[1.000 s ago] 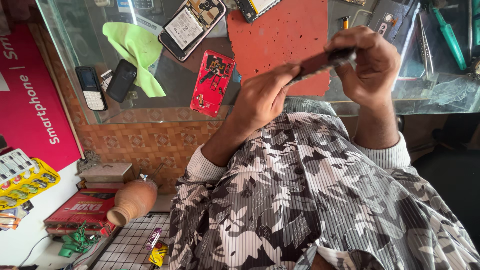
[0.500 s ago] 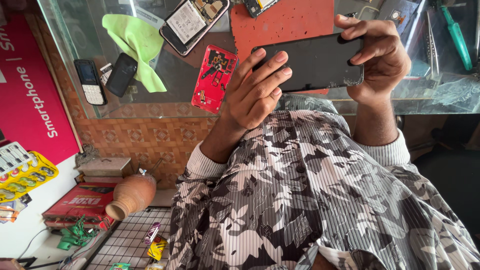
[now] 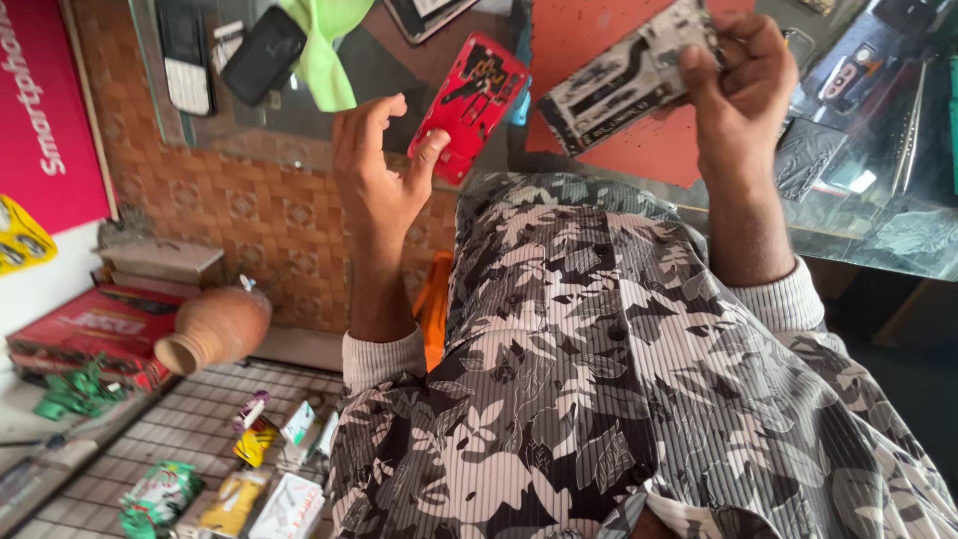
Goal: The person disassembles and reassembles a mobile phone using a screwdriver and tweezers, handling the internal circuit board, battery, and casing components.
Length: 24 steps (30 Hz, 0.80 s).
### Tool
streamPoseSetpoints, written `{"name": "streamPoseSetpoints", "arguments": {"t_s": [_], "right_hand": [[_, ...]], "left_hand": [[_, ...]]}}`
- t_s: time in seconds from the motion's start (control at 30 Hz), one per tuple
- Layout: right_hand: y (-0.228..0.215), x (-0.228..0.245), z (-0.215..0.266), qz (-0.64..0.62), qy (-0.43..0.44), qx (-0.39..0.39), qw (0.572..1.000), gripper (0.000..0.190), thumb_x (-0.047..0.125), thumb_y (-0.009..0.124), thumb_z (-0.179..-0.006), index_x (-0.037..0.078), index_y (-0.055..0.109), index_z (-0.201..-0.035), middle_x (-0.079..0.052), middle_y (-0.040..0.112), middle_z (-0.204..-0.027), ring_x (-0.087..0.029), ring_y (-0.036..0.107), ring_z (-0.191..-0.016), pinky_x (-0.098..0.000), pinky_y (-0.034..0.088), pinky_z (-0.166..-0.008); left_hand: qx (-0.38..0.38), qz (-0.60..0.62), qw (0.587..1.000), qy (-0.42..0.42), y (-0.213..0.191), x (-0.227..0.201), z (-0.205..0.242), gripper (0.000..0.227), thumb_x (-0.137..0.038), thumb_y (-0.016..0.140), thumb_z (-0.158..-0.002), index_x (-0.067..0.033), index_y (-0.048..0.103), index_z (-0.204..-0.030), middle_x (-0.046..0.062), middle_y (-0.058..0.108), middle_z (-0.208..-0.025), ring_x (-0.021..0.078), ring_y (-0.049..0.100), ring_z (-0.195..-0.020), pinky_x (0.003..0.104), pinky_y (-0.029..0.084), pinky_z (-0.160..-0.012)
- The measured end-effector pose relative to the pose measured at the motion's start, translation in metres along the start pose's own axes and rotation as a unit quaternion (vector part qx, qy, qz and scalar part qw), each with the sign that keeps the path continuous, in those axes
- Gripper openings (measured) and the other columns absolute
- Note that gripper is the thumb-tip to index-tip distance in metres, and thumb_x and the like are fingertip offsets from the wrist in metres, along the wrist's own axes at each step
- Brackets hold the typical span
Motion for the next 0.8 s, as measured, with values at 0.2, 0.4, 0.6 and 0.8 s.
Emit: {"name": "streamPoseSetpoints", "arguments": {"t_s": [0.2,0.4,0.6,0.8], "right_hand": [[0.065,-0.034,-0.020,0.018,0.030,0.121,0.992,0.026,-0.005,0.060,-0.118,-0.006,0.043,-0.139,-0.022,0.071,-0.116,-0.024,0.076,-0.093,-0.0327,0.067,-0.075],[0.106,-0.066,-0.033,0.029,0.009,0.201,0.979,0.027,-0.008,0.055,-0.121,-0.004,0.037,-0.141,-0.023,0.071,-0.119,-0.026,0.078,-0.093,-0.0328,0.069,-0.070],[0.116,-0.072,-0.033,0.065,0.003,0.196,0.978,0.031,-0.008,0.056,-0.117,-0.005,0.041,-0.145,-0.020,0.070,-0.128,-0.025,0.078,-0.098,-0.0321,0.066,-0.068],[0.120,-0.051,-0.032,0.275,-0.148,0.154,0.937,0.022,-0.007,0.073,-0.108,-0.005,0.063,-0.129,-0.011,0.066,-0.117,-0.017,0.073,-0.090,-0.0271,0.058,-0.065]], "left_hand": [[0.055,-0.055,0.996,0.032,-0.011,0.012,0.033,0.108,-0.066,0.090,-0.066,-0.0002,0.048,-0.140,0.017,0.058,-0.132,0.0378,0.056,-0.121,0.051,0.047,-0.104],[0.068,-0.066,0.996,0.000,0.004,0.022,0.053,0.110,-0.066,0.089,-0.075,-0.0013,0.042,-0.151,0.016,0.053,-0.144,0.0372,0.050,-0.132,0.052,0.041,-0.112],[0.036,-0.100,0.994,0.010,0.017,0.020,0.055,0.099,-0.066,0.089,-0.077,-0.0049,0.049,-0.144,0.011,0.057,-0.140,0.0329,0.052,-0.129,0.051,0.040,-0.109],[0.039,-0.105,0.994,0.005,0.025,0.017,0.051,0.089,-0.056,0.092,-0.080,-0.0054,0.052,-0.141,0.010,0.057,-0.138,0.0316,0.053,-0.126,0.051,0.039,-0.107]]}}
Point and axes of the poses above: each hand's wrist, its own z-axis away from the middle knuckle, its own y-axis out of the palm, x = y × z, the point moved 3 cm from there along -z, towards the middle knuckle
